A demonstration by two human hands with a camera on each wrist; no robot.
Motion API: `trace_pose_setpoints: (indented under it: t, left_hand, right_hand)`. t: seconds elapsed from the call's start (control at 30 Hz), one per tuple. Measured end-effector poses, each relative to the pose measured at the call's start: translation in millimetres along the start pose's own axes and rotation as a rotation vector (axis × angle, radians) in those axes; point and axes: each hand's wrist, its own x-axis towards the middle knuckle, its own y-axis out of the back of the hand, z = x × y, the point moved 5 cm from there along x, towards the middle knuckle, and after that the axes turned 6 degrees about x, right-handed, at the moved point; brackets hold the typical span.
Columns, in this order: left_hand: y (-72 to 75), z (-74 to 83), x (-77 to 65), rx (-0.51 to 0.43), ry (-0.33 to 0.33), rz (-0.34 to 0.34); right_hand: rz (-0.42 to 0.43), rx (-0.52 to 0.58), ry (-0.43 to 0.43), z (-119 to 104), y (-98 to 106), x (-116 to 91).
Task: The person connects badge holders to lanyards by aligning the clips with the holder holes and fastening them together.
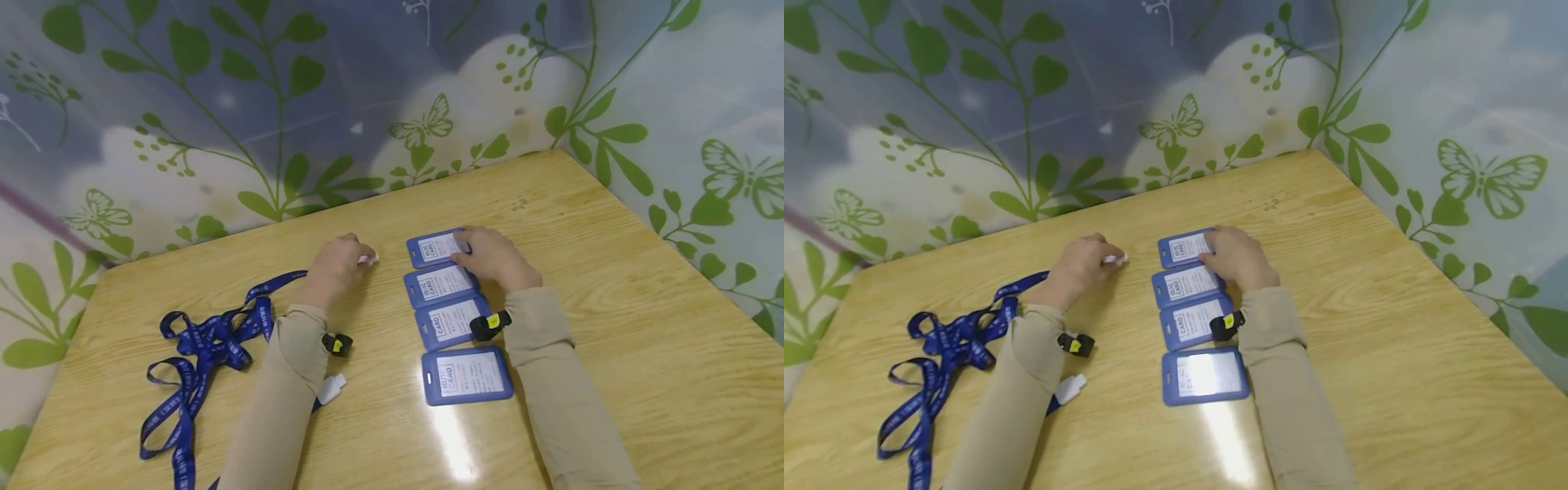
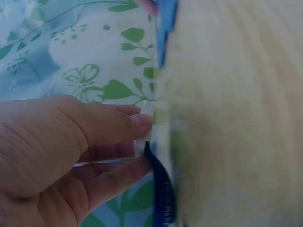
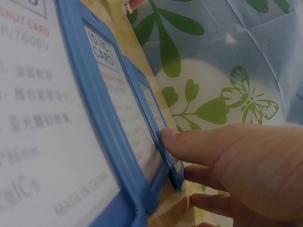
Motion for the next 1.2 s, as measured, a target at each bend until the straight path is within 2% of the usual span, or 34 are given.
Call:
trace_pose_setpoints:
  t: [0.17,0.33,0.63,0.83,1.2]
  left_hand:
    - [-9.9,4.7,2.3,-0.007,0.01,-0.003]
    - [-14.9,4.6,1.6,-0.024,0.033,-0.033]
    - [-20.8,8.8,0.2,-0.002,0.052,-0.197]
    - [-26.5,14.7,2.7,0.07,0.011,-0.269]
    - [-21.8,19.4,-0.2,0.031,-0.031,-0.295]
  right_hand:
    - [0.003,-0.01,0.0,-1.2,0.9,1.1]
    - [0.014,-0.053,0.007,-3.6,-0.4,2.6]
    - [0.017,-0.052,-0.017,-5.1,-0.4,1.1]
    - [0.02,-0.047,-0.017,-3.1,0.5,1.2]
    - [0.017,-0.035,-0.032,-1.8,0.4,1.3]
